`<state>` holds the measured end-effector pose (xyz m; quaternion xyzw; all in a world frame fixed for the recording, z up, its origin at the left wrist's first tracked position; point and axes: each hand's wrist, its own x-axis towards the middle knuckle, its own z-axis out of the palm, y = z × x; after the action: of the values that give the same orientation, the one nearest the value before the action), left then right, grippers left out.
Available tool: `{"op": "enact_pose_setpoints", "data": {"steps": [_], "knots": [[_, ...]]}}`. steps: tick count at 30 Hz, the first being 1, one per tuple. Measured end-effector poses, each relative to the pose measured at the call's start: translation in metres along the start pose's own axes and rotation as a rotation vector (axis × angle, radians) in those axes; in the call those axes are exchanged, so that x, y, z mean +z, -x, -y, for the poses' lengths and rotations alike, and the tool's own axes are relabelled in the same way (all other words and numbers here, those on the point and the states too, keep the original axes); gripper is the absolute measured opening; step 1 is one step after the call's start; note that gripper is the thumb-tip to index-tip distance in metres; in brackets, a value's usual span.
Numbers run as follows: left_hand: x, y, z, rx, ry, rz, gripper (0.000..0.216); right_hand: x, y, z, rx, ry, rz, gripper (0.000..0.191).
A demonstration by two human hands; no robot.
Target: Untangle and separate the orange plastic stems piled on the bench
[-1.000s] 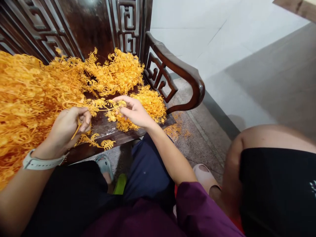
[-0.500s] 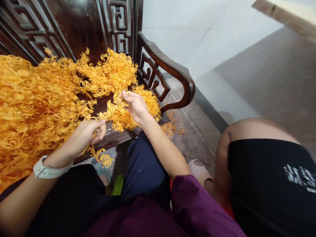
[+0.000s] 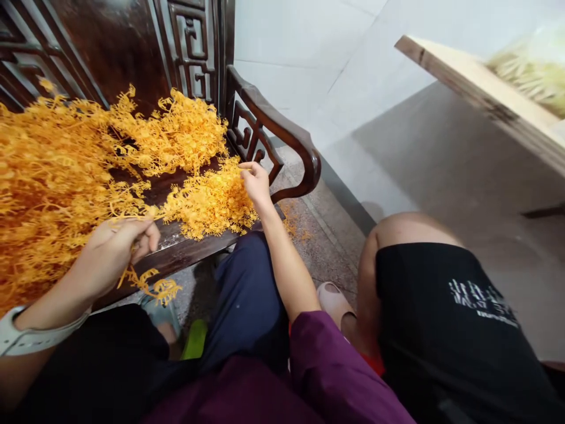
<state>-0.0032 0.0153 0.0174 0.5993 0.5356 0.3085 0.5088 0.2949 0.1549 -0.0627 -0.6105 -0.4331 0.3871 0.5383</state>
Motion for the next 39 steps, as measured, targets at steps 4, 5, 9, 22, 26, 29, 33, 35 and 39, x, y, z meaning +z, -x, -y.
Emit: {"op": "enact_pose_setpoints", "data": {"steps": [4,5,9,22,26,29,33,35,39], "knots": [[-0.006,-0.004,0.000,-0.004,0.042,-0.037,0.052,0.000,-0.003,0.001,-0.077,0.055,-0.011,0.016],[-0.008,-0.005,0.001,-0.006,0.063,-0.041,0.052,0.000,-0.003,0.001,-0.107,0.065,-0.026,0.016],[-0.013,-0.006,0.003,-0.071,0.281,0.077,0.057,0.008,0.015,0.013,-0.258,0.012,0.030,0.004],[-0.018,-0.006,-0.002,-0.215,0.628,0.298,0.060,0.038,0.094,0.062,-0.220,-0.186,0.634,0.039],[-0.014,-0.002,-0.002,-0.117,0.435,0.367,0.063,0.043,0.075,0.051,-0.082,-0.404,0.437,0.042],[0.003,-0.003,-0.001,-0.081,0.307,0.327,0.063,0.044,0.064,0.045,-0.034,-0.418,0.357,0.042],[0.024,-0.007,0.002,-0.110,0.260,0.264,0.062,0.047,0.058,0.041,0.007,-0.334,0.237,0.035],[0.028,-0.008,0.004,-0.094,0.207,0.231,0.062,0.048,0.058,0.040,0.020,-0.305,0.196,0.033],[0.028,-0.005,0.004,-0.039,0.115,0.246,0.064,0.050,0.059,0.038,-0.035,-0.235,0.185,0.033]]}}
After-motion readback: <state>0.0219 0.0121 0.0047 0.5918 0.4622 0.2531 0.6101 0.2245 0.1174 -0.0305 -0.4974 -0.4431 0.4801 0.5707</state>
